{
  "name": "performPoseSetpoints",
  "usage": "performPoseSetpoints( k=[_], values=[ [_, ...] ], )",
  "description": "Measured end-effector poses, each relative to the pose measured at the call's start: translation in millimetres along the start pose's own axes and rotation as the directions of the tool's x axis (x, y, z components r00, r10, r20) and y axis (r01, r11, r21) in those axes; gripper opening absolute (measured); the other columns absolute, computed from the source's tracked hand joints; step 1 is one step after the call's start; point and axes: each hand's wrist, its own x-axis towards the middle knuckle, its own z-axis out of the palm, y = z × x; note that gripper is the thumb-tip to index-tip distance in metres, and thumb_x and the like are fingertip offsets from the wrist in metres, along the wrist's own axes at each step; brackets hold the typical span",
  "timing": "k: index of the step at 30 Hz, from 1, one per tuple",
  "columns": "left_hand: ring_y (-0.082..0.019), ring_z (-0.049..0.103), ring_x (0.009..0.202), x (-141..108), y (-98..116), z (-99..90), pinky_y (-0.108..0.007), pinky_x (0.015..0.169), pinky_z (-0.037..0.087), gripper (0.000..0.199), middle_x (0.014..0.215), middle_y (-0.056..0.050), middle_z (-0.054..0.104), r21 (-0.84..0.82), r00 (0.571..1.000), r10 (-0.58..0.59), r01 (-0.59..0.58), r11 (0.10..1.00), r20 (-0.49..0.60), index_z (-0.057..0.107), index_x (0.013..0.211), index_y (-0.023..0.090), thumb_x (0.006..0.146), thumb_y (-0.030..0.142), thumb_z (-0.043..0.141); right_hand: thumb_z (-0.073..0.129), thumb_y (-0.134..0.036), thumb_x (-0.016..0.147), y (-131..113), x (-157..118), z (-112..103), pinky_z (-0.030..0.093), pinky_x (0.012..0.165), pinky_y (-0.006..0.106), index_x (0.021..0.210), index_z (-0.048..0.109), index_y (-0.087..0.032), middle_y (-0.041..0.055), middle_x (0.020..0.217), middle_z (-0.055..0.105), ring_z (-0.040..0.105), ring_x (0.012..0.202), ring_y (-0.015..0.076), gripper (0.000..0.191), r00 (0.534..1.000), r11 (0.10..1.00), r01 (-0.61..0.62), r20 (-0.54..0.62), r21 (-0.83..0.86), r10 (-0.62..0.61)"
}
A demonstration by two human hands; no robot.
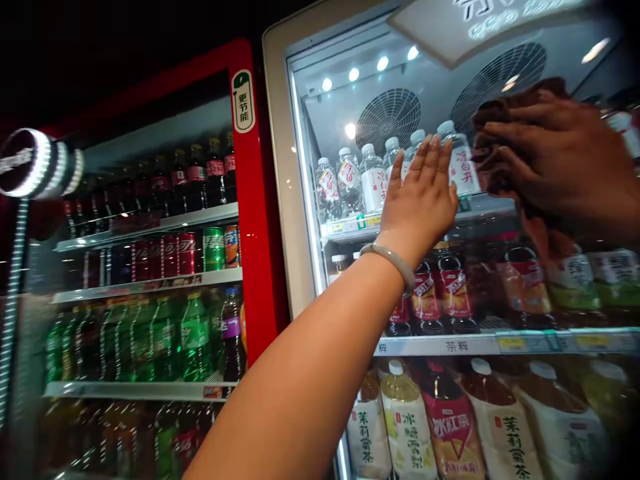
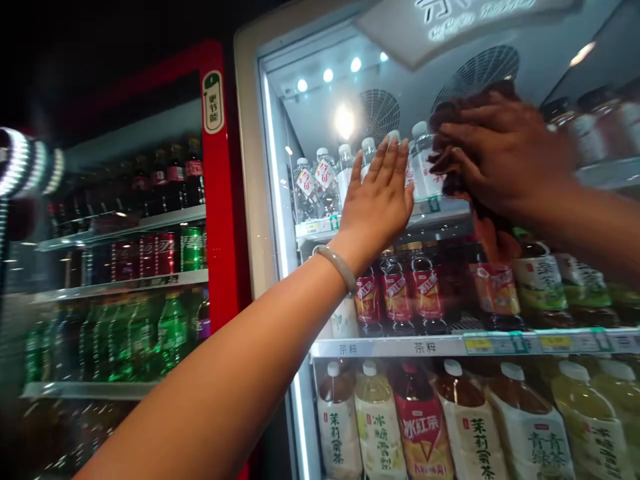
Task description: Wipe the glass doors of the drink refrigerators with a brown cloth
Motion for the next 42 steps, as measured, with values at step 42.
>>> performPoseSetpoints(
  k=[42],
  values=[
    [-0.026,0.018,0.167,-2,0,5.9,-0.05,0.139,0.01,0.065,0.176,-0.015,0.028,-0.115,0.973,-0.218,0.209,0.971,-0.076,0.03,0.165,0.003,0.106,0.029,0.028,0.054,-0.034,0.103,-42,18,20,0.045,0.122,0.063,0.135,0.072,-0.025,0.0091,0.142,0.069,0.052,0.147,0.0385,0.038,0.98,0.98,0.193,-0.06,0.043,-0.19]
  ],
)
